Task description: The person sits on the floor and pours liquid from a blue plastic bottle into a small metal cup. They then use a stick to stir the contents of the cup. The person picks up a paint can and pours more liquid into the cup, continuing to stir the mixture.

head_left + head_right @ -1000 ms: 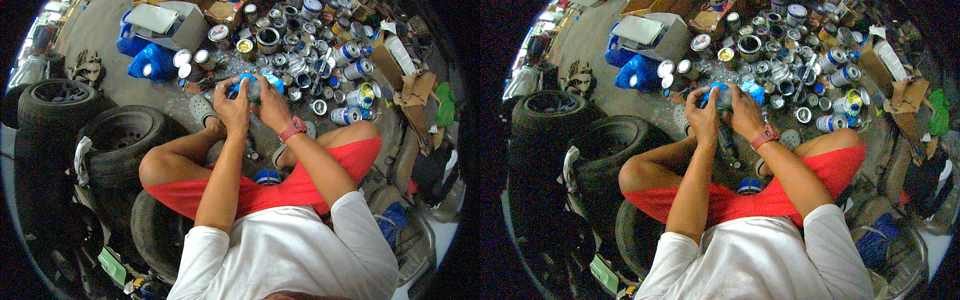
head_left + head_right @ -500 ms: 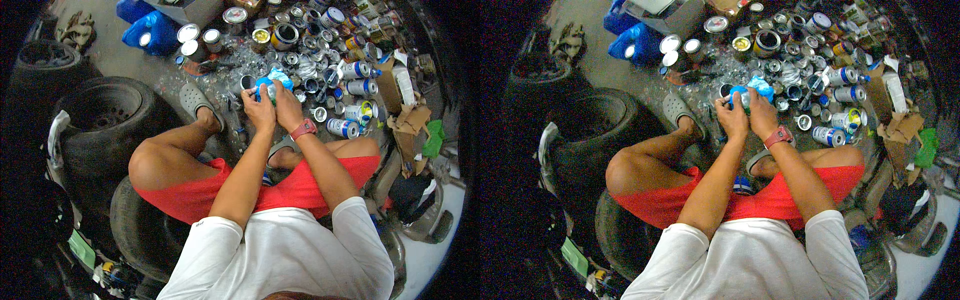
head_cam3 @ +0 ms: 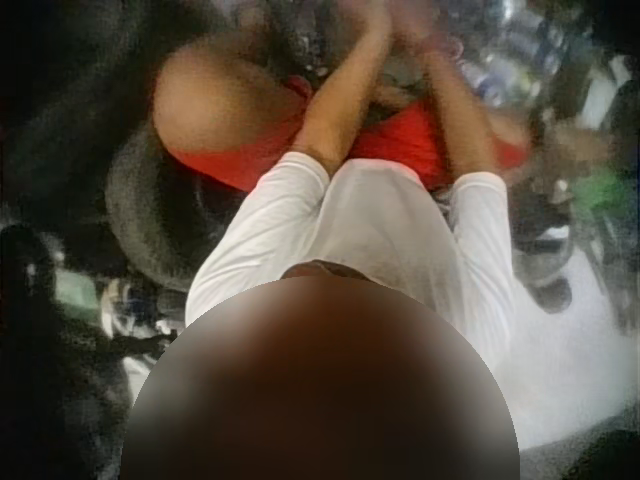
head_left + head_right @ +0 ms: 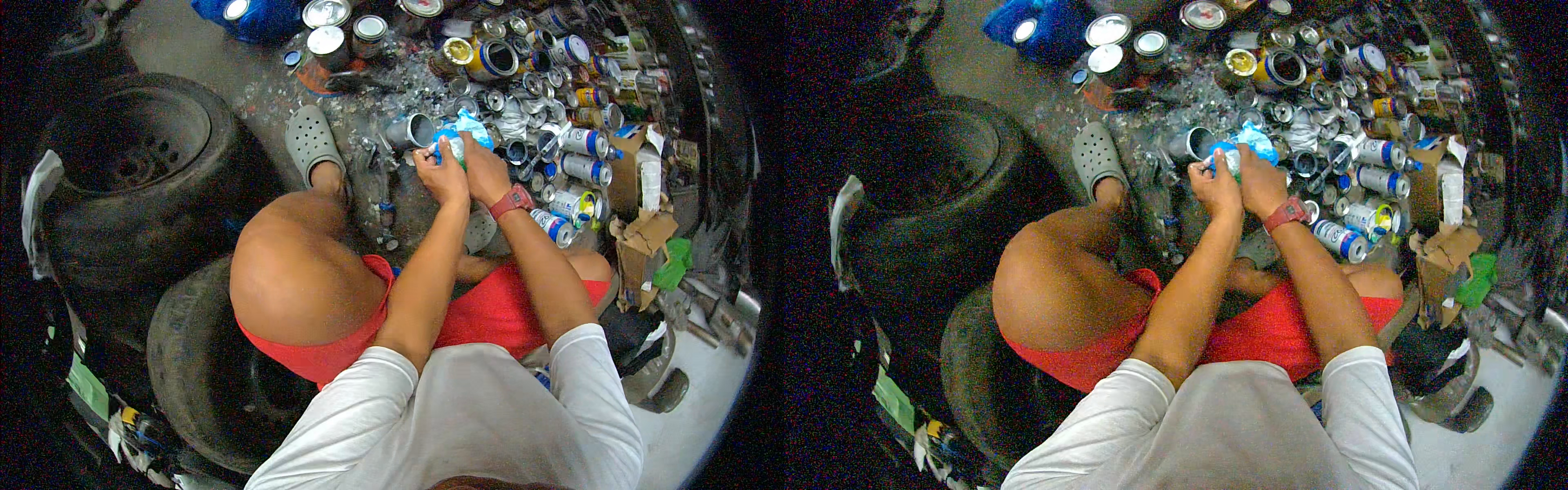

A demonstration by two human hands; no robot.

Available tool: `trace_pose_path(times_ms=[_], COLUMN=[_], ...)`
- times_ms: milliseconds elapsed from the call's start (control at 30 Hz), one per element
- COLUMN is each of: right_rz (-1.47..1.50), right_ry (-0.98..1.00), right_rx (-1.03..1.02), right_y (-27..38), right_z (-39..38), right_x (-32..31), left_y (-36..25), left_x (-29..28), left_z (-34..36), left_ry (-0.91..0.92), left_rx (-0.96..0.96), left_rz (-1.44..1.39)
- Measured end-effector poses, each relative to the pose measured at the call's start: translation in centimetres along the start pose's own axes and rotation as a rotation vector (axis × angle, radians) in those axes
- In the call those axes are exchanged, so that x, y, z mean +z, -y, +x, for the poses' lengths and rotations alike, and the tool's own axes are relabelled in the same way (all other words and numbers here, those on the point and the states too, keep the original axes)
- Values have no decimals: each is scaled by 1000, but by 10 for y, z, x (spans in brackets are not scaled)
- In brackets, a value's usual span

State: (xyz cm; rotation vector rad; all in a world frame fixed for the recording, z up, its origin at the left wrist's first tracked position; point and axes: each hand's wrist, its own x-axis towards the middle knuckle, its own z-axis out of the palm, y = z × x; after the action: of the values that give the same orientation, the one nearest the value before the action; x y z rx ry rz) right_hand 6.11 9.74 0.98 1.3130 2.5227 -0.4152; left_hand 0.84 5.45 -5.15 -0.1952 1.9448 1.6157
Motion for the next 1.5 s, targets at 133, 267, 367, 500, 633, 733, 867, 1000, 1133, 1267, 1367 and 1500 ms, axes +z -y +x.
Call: trace_pose_path(times_ms=[133,267,367,500,633,733,867,1000,1133,1267,1367,1500], right_rz=[-129,-227,-304,-382,-517,-558,-657,-721,-748,-778,-771,-790], right_ry=[124,244,293,401,405,386,459,410,395,433,408,428], right_rx=[-50,-106,-114,-162,-214,-279,-278,-363,-413,-392,-423,-413], right_y=[9,19,19,21,28,33,41,38,42,46,48,58], right_z=[20,41,52,68,76,83,89,97,100,102,102,104], right_x=[-11,-14,-17,-22,-32,-37,-50,-52,-57,-58,-58,-54], left_y=[7,16,-2,6,20,14,-2,-17,-33,-32,-26,-10], left_x=[12,18,21,28,41,47,48,46,39,42,42,45], left_z=[9,23,24,30,33,34,30,31,33,32,33,35], left_ry=[-96,-178,-180,-208,-223,-264,-272,-253,-209,-232,-229,-238], left_rx=[-178,-297,-446,-596,-672,-694,-778,-870,-933,-936,-948,-912], left_rz=[-141,-298,-416,-302,-336,-548,-611,-771,-828,-811,-799,-809])
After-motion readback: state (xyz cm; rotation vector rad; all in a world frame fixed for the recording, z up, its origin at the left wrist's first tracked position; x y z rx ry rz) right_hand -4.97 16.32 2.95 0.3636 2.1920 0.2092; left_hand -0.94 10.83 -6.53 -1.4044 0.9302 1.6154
